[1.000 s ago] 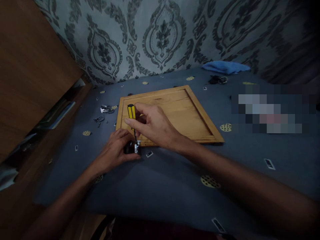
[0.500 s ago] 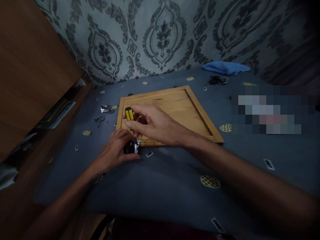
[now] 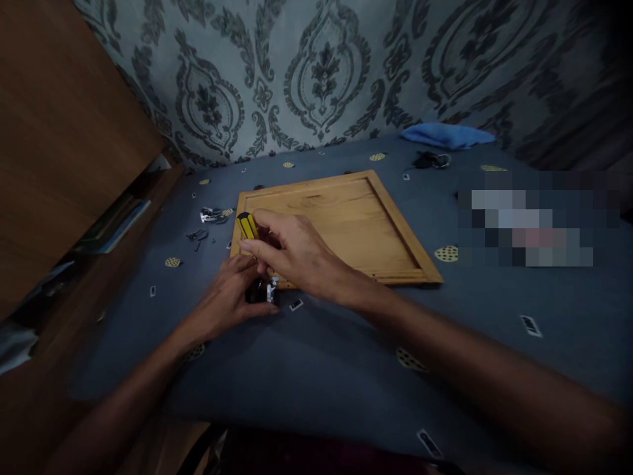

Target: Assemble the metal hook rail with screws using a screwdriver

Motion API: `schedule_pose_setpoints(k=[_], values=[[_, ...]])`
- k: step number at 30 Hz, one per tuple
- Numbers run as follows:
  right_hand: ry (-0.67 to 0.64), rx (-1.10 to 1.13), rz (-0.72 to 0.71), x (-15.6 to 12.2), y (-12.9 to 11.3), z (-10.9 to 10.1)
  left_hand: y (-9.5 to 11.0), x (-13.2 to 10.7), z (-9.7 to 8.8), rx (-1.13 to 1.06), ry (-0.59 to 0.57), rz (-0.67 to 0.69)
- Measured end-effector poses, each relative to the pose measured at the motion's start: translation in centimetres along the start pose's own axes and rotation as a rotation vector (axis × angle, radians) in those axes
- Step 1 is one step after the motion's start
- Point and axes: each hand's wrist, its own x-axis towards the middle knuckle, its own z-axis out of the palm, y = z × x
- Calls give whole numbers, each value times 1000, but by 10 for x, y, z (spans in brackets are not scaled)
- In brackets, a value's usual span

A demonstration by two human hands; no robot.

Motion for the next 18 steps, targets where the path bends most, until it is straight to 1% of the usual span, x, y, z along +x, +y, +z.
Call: schedule_pose_setpoints(k=[7, 10, 18], values=[[27, -11, -32, 3, 7, 2, 3, 1, -3, 33, -55, -54], [20, -6, -38, 5, 9, 1, 2, 0, -2, 33, -59, -73], [-5, 28, -30, 7, 10, -1, 1, 0, -1, 30, -45, -73]])
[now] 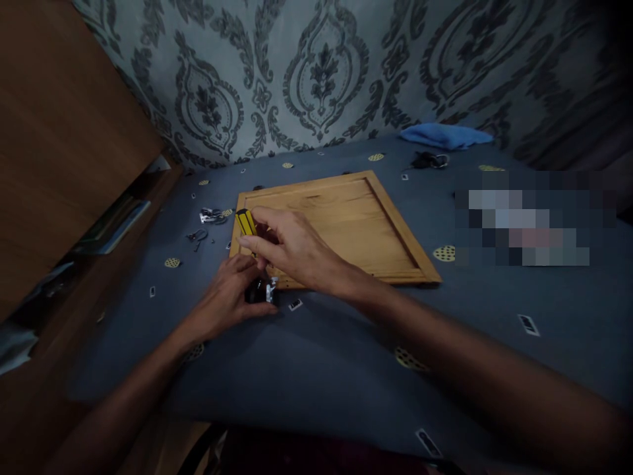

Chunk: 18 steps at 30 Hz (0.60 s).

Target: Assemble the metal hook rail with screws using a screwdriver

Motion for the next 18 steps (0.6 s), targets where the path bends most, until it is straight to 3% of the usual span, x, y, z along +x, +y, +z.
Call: schedule_pose_setpoints(k=[8, 18], values=[[-36, 32, -16, -3, -2, -3, 2, 1, -2, -35, 27, 62], [-145, 117, 62, -4, -9, -16, 1, 0, 0, 11, -9, -24]])
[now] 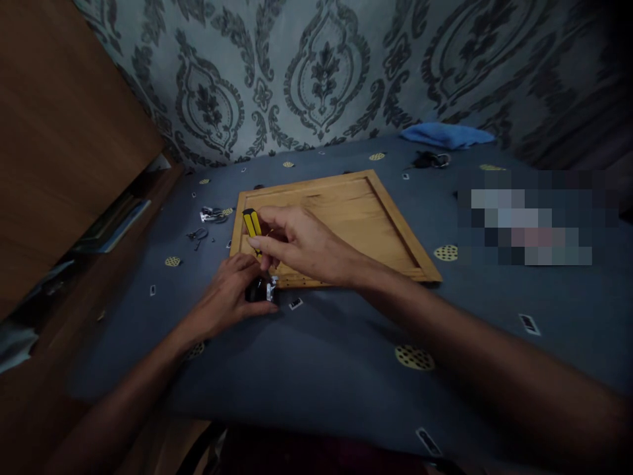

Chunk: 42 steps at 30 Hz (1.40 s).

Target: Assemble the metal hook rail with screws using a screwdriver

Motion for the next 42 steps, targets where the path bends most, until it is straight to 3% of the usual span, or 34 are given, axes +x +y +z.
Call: schedule_pose_setpoints(k=[8, 15, 30, 42], values=[[108, -12, -52, 3, 11, 13, 1, 0, -3, -14, -7, 10], [121, 20, -20, 5, 14, 15, -2, -1, 0, -25, 16, 34], [-28, 121, -2, 2, 4, 5, -2, 1, -1, -29, 3, 34], [137, -3, -56, 2, 13, 15, -3, 0, 2, -26, 33, 43]])
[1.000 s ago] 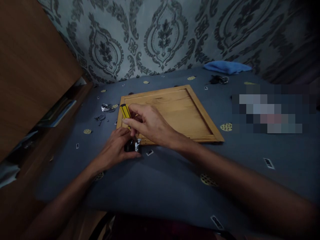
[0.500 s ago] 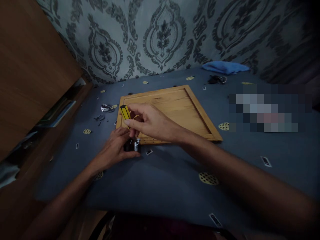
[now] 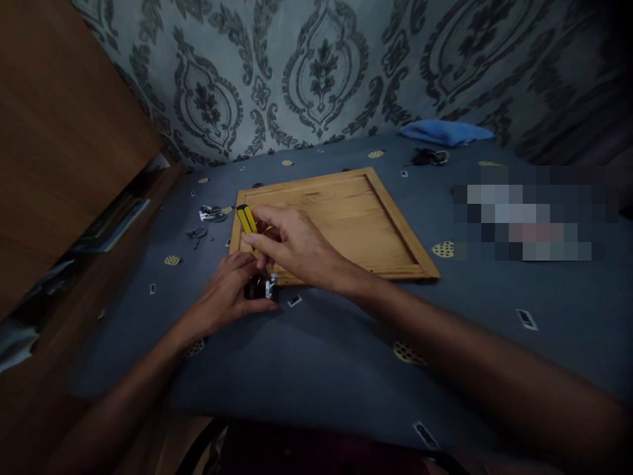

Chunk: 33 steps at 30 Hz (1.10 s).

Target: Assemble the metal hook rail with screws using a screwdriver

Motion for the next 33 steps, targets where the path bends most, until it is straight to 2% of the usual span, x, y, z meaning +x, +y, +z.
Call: schedule_pose_setpoints(k=[6, 11, 17, 21, 33], values=[[-7, 9, 28, 0, 0, 0, 2, 1, -2, 15, -24, -12], [-27, -37, -6, -2, -6, -1, 6, 1, -5, -13, -19, -30], [43, -129, -84, -2, -3, 1, 6, 0, -6, -17, -17, -37], [92, -157, -63, 0, 1, 2, 4, 1, -4, -9, -33, -9], [133, -36, -15, -1, 5, 1, 4, 0, -3, 8, -20, -25]])
